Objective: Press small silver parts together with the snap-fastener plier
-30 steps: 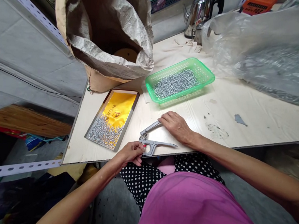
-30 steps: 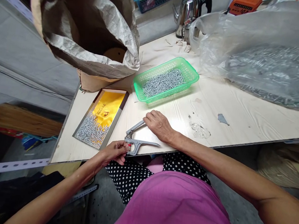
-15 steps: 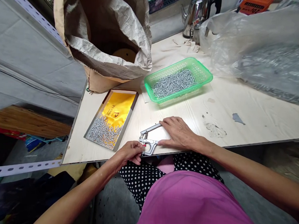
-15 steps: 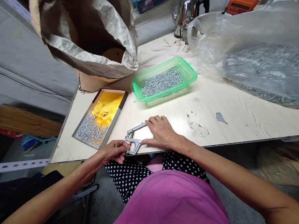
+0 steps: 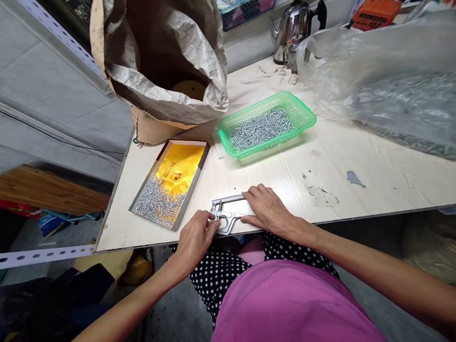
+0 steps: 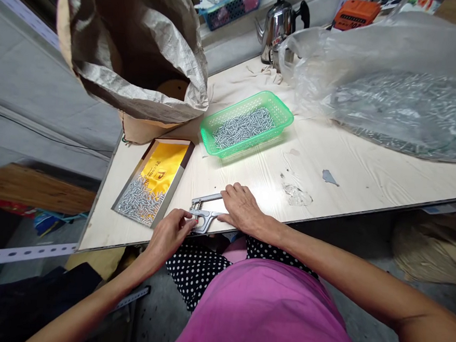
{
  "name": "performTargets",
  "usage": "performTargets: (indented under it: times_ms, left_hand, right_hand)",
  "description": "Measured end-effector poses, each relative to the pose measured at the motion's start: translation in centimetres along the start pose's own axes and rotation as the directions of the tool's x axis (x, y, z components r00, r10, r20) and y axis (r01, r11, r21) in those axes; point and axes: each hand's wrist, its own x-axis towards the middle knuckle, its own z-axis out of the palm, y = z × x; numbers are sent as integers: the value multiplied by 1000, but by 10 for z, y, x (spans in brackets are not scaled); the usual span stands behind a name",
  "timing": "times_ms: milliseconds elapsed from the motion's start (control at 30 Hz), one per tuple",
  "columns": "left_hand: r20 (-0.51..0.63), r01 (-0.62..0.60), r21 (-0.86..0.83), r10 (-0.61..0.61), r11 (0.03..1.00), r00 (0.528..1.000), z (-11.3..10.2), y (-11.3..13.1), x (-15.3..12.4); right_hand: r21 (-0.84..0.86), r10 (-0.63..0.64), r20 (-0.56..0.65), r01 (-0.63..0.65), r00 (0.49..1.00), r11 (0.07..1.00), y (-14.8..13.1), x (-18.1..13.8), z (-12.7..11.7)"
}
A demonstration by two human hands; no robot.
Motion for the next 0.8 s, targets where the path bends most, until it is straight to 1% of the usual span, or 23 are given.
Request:
performTargets:
  times_ms: [33, 67, 133, 200, 233, 333, 400, 500, 567, 700, 800]
  left_hand:
    - [-56, -125, 79, 129, 989, 990, 2, 4, -1]
    - [-75, -230, 139, 241, 963, 967, 4, 7, 1]
    - [-50, -397, 219, 417, 891, 908, 10, 14, 11]
    - [3, -496, 268, 514, 826, 858, 16, 19, 29]
    - [36, -523, 284, 536, 804, 844, 17, 21, 38]
    - [130, -542, 322, 531, 776, 837, 18, 23, 58]
    - [159, -538, 349, 518, 767, 841, 16, 25, 64]
    - [167, -536, 378, 514, 755, 841, 13, 28, 67]
    - [166, -535, 384, 513, 753, 842, 13, 30, 70]
    - [114, -504, 376, 501, 777, 858, 14, 33, 82]
    - [96, -501, 355, 502, 789, 859, 13, 33, 91]
  right_hand:
    - [3, -4, 0, 4, 1000, 1000, 0, 1, 1]
    - [5, -8, 0, 8, 1000, 1000, 0, 2, 2]
    - [8, -20, 13, 20, 1000, 1000, 1, 7, 3]
    - [15, -39, 42, 38, 998, 999, 3, 13, 1]
    - [23, -52, 65, 51, 997, 998, 4, 16, -1]
    - [46, -91, 151, 85, 984, 995, 9, 22, -11]
    - [34, -75, 203, 70, 976, 997, 12, 23, -18]
    - [-16, -18, 236, 22, 972, 1000, 13, 23, -26]
    - [-59, 1, 243, 14, 970, 998, 14, 26, -31]
    - [-147, 5, 299, 41, 954, 988, 16, 41, -39]
    - [-191, 2, 349, 69, 937, 979, 16, 52, -42]
